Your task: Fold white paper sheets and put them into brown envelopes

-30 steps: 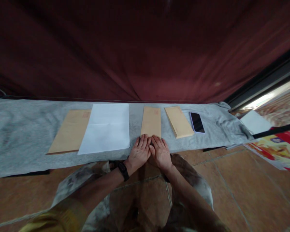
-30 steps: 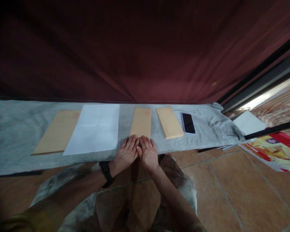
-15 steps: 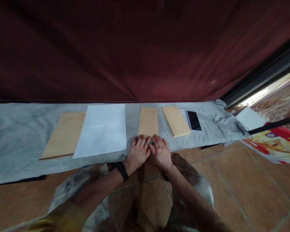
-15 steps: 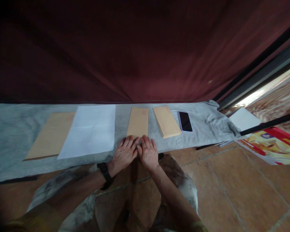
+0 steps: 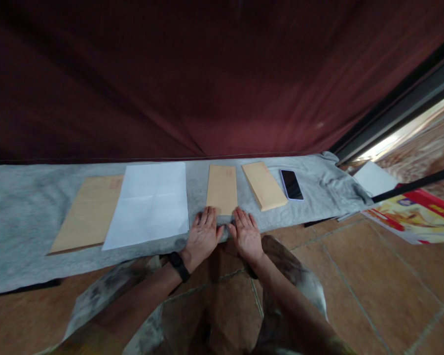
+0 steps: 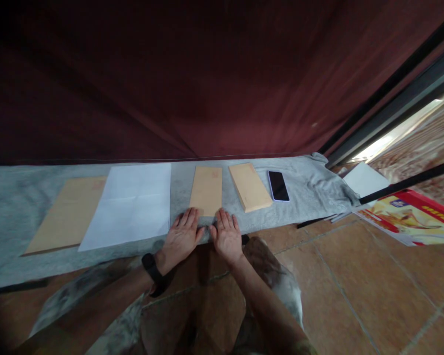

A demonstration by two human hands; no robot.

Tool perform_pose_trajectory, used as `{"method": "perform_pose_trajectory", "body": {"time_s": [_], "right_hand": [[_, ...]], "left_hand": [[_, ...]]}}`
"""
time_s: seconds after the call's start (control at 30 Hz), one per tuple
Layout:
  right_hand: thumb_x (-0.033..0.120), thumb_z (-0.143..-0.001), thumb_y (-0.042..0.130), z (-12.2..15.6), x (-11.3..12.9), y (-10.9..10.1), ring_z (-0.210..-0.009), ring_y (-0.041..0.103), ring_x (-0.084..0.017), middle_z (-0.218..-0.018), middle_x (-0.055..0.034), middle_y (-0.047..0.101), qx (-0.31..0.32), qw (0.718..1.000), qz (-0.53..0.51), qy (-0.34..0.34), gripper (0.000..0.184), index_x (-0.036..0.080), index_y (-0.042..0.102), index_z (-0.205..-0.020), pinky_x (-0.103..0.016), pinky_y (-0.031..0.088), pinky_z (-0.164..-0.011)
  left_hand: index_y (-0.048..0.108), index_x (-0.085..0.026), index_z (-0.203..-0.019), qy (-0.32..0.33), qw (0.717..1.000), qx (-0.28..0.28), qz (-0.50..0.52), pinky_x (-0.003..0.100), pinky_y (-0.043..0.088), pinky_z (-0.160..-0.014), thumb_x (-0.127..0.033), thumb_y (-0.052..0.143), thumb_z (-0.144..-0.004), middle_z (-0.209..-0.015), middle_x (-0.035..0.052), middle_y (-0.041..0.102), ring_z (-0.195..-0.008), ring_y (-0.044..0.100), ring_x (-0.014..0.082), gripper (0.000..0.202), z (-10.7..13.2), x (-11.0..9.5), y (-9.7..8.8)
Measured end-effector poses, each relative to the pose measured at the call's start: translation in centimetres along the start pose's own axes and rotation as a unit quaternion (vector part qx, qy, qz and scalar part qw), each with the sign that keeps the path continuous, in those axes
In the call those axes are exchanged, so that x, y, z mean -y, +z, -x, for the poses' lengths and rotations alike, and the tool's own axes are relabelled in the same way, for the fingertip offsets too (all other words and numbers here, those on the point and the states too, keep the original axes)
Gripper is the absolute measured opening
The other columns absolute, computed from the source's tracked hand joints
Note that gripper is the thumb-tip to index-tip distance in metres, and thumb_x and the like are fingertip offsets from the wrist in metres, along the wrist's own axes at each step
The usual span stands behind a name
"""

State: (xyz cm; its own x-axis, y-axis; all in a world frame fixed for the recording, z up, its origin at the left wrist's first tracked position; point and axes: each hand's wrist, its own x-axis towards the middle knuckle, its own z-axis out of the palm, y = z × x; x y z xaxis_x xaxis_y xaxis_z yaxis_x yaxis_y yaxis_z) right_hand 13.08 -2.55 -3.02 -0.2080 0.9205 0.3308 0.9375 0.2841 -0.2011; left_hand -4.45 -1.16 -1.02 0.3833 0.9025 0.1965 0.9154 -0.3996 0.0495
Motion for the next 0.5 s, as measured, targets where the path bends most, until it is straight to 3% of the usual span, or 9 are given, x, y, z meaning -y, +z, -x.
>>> {"method": "perform_pose_trajectory", "body": {"time_s": [0.3, 0.5], "right_hand": [[0.039, -0.106, 0.041, 0.26, -0.52, 0.14, -0.14, 0.047, -0.027, -0.151, -0.0148, 0.05, -0.001, 1.0, 0.01, -0.003, 0.051, 0.012, 0.047, -0.148, -0.046, 0.031, -0.119], [0.039, -0.106, 0.039, 0.24, -0.52, 0.22, -0.141, 0.045, -0.029, -0.153, -0.0146, 0.049, 0.004, 1.0, 0.002, -0.003, 0.052, 0.011, 0.047, -0.149, -0.048, 0.03, -0.119]], "left_hand": [[0.045, 0.004, -0.144, -0.014, 1.0, -0.014, 0.015, 0.049, 0.037, -0.116, -0.038, 0.041, -0.1, -0.151, 0.0271, 0.046, -0.142, 0.045, 0.0348, 0.061, 0.52, 0.7, 0.29], [0.034, 0.001, -0.152, -0.008, 0.999, -0.039, 0.021, 0.052, 0.024, -0.124, -0.038, 0.043, -0.099, -0.157, 0.0253, 0.037, -0.149, 0.032, 0.0332, 0.067, 0.64, 0.51, 0.4]]}}
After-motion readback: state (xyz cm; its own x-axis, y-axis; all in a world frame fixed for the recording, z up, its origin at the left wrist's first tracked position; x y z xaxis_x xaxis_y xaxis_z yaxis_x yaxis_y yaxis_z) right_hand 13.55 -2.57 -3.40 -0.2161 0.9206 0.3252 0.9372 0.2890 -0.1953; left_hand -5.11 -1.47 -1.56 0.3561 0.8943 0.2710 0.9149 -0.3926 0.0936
